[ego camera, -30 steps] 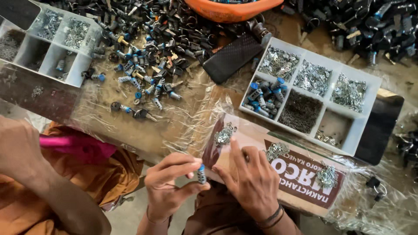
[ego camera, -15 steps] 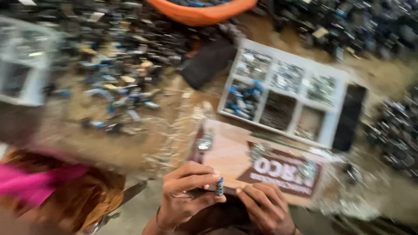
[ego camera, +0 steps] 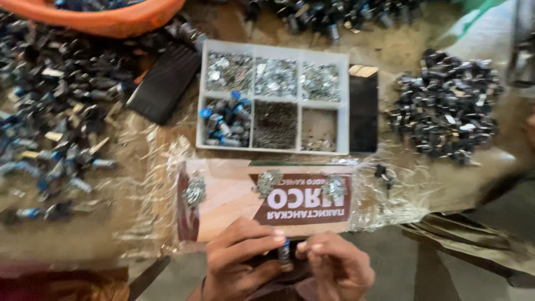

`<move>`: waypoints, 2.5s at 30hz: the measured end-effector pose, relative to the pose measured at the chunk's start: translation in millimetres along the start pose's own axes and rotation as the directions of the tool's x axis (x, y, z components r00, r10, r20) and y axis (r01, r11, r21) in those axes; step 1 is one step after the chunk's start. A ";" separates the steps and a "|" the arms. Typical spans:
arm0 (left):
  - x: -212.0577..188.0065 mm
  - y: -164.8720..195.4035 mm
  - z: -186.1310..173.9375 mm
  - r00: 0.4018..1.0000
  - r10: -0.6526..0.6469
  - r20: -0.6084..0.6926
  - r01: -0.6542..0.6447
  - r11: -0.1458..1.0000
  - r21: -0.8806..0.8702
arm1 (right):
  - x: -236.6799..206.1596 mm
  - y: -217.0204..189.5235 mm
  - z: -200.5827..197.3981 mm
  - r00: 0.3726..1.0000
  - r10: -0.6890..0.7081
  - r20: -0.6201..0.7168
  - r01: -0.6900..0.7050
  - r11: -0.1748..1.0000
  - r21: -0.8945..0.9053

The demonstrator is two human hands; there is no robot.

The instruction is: The person picks small metal cap components from a pile on the table, inserts springs into them by hand, and places the assembled parts into a compartment tray, occasionally tossing rejects into an orange plastic basket. The person repeats this assembly cycle throughout the episode.

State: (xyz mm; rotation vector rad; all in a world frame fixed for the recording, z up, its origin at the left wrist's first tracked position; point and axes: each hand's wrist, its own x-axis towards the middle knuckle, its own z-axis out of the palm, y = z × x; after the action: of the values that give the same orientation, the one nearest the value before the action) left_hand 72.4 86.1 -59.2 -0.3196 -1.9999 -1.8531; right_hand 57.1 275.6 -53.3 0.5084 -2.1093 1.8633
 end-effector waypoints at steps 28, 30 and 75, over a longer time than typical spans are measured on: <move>3.8 11.3 10.8 0.998 0.044 0.051 -0.054 0.975 0.215 | 0.2 -0.6 -16.7 0.980 0.047 0.194 -0.010 0.982 -0.188; 4.4 11.3 8.4 0.995 0.053 0.080 -0.067 0.980 0.186 | 0.6 3.4 -25.9 0.879 0.370 0.302 -0.450 0.854 0.263; -16.4 -1.0 -34.9 0.993 0.024 -0.118 -0.006 0.989 0.148 | 17.4 29.4 21.6 0.875 -0.236 0.422 0.323 0.935 -0.148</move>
State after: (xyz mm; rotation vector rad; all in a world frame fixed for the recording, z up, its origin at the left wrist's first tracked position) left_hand 91.2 53.0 -65.6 -0.1766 -2.0324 -1.6631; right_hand 29.0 256.0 -74.8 1.1577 -2.2919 1.4376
